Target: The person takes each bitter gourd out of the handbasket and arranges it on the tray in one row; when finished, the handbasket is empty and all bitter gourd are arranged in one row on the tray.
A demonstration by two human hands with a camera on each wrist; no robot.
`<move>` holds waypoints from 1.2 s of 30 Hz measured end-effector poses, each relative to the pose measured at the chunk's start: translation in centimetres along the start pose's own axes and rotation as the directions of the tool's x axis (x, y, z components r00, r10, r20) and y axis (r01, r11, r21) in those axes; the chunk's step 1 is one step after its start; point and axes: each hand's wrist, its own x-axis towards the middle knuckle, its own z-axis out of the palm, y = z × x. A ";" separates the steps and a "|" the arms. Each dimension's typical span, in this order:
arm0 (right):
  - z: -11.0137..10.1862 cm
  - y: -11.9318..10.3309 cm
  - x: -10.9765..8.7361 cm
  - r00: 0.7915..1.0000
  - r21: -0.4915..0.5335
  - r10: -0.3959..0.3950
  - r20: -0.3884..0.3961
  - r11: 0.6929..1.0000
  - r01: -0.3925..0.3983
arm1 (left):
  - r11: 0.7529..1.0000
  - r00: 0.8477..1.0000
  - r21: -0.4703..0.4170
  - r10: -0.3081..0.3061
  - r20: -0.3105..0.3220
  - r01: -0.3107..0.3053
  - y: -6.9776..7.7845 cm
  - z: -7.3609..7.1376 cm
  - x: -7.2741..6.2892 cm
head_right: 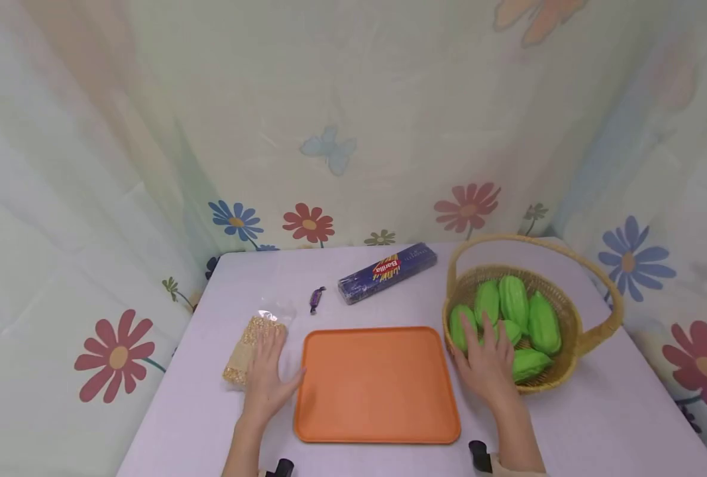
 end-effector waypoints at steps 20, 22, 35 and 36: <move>0.0 0.2 2.5 0.983 -0.039 0.053 0.177 0.998 -0.047 | 0.917 0.974 -0.349 -0.135 0.184 0.193 -1.1 4.4 -1.6; -0.1 0.3 2.7 0.980 -0.033 0.059 0.190 0.998 -0.053 | 0.896 0.965 -0.384 -0.145 0.217 0.221 -1.2 4.7 -1.8; -0.2 0.6 4.4 0.968 0.043 0.076 0.238 0.995 -0.088 | 0.895 0.989 -0.430 -0.074 0.128 0.123 -1.9 6.9 -3.1; -0.2 0.7 4.5 0.968 0.044 0.079 0.240 0.995 -0.092 | 0.899 0.991 -0.422 -0.077 0.111 0.117 -2.0 7.0 -3.2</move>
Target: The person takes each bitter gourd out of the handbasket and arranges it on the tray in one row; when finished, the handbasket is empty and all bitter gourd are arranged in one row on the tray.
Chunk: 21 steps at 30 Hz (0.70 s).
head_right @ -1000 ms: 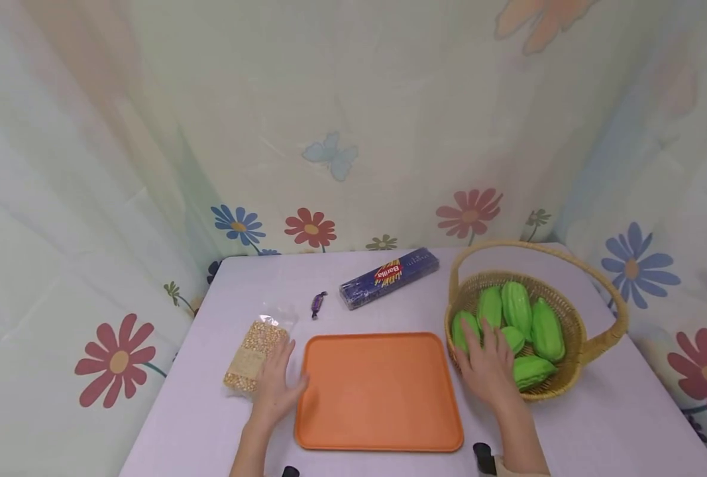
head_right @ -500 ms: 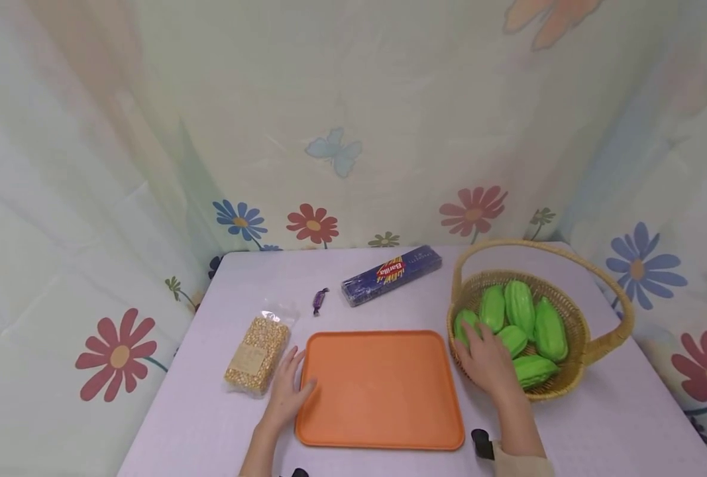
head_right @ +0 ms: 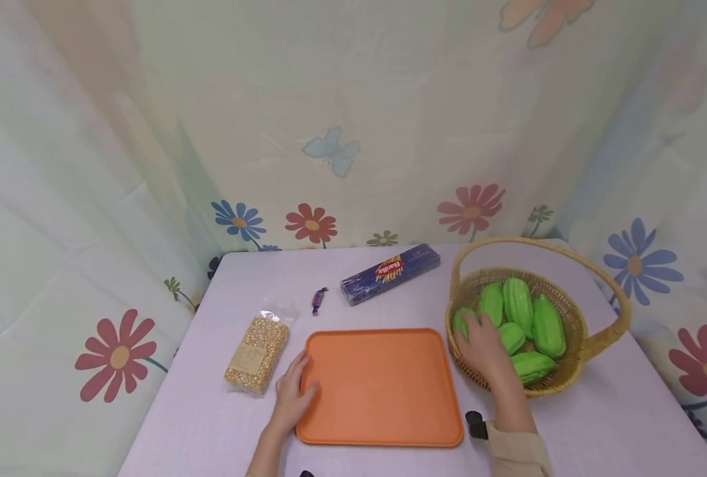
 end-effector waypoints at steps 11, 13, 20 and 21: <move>0.7 0.6 1.6 0.996 -0.012 0.091 0.017 0.996 -0.090 | 0.996 0.989 0.075 0.061 -0.133 -0.051 0.0 0.2 -0.3; 0.9 0.7 1.7 0.994 -0.032 0.111 0.013 0.993 -0.110 | 0.994 0.991 0.101 0.041 -0.125 -0.028 0.1 0.4 -0.3; 1.0 0.6 1.8 0.994 -0.131 0.107 -0.003 0.986 -0.107 | 0.979 0.995 0.202 0.013 -0.100 0.008 0.2 0.7 -0.1; 1.0 0.5 1.8 0.994 -0.141 0.111 0.003 0.984 -0.110 | 0.977 0.995 0.211 0.011 -0.098 0.010 0.1 0.7 -0.1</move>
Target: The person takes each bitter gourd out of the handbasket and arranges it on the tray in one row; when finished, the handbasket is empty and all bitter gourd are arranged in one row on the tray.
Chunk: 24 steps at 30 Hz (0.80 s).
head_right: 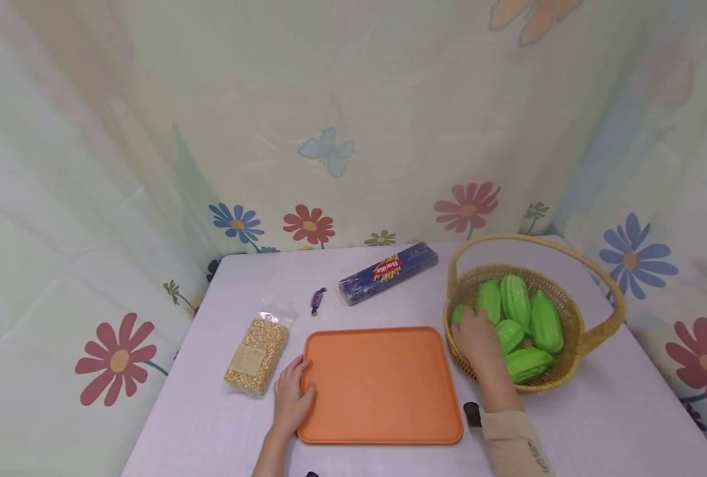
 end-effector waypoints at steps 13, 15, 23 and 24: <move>-0.4 -0.1 0.1 0.996 -0.006 0.089 0.020 0.996 -0.089 | 1.000 1.000 0.000 -0.025 0.017 0.025 0.0 0.0 0.0; -0.4 0.0 0.1 0.995 0.004 0.097 0.015 0.995 -0.097 | 1.000 1.000 -0.001 -0.021 0.014 0.021 0.0 0.0 -0.1; -1.0 0.4 0.0 0.992 0.081 0.124 -0.017 0.989 -0.122 | 0.999 0.998 -0.007 -0.044 0.033 0.044 0.3 -0.2 0.0; -1.1 0.4 -0.1 0.992 0.099 0.127 -0.026 0.987 -0.123 | 0.999 0.998 -0.008 -0.046 0.034 0.046 0.3 -0.3 0.0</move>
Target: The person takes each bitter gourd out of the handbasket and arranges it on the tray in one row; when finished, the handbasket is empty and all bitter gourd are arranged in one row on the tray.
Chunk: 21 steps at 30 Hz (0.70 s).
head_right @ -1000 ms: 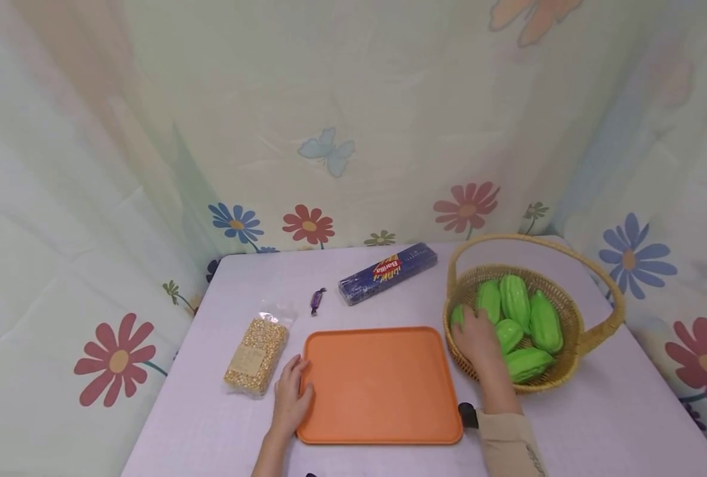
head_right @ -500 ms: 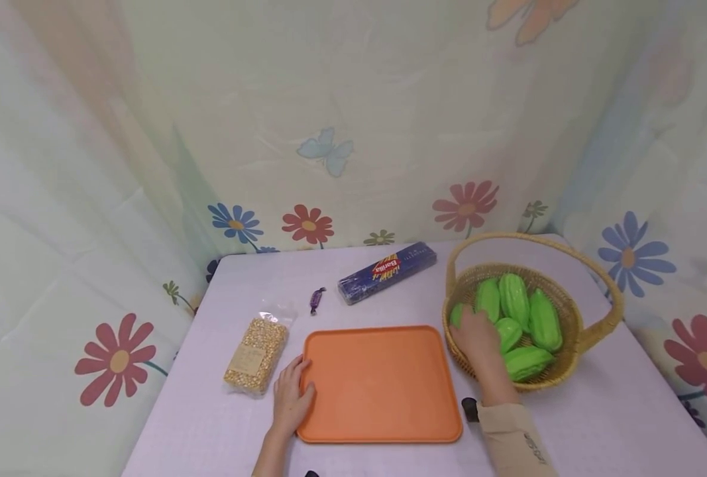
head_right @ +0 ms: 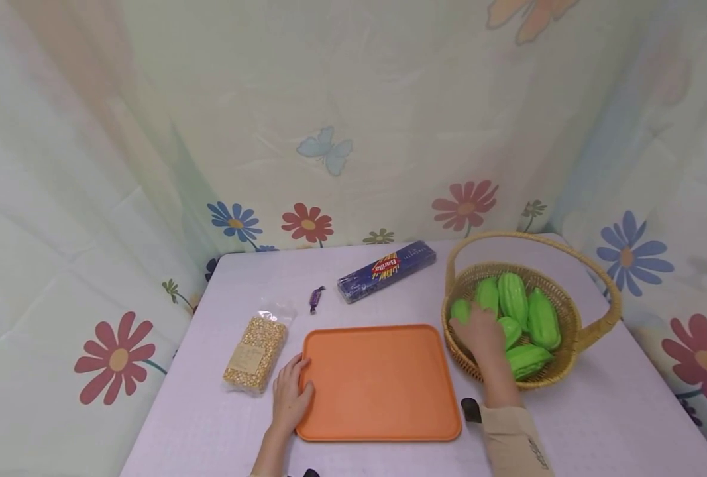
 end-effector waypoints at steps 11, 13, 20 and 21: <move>-1.4 0.3 -0.3 0.993 0.057 0.039 0.114 0.997 -0.045 | 1.000 1.000 0.003 -0.004 0.007 0.004 0.0 0.1 0.0; -1.6 0.4 -0.3 0.990 0.059 0.021 0.140 0.998 -0.030 | 1.000 1.000 0.003 -0.001 0.005 0.001 0.0 0.1 0.0; -2.5 0.7 -0.7 0.973 0.160 0.015 0.231 0.986 -0.053 | 1.000 1.000 -0.002 -0.007 0.006 0.007 0.0 0.1 0.0; -2.6 0.7 -0.8 0.970 0.192 0.016 0.241 0.979 -0.063 | 1.000 1.000 -0.002 -0.011 0.009 0.011 0.0 0.1 0.0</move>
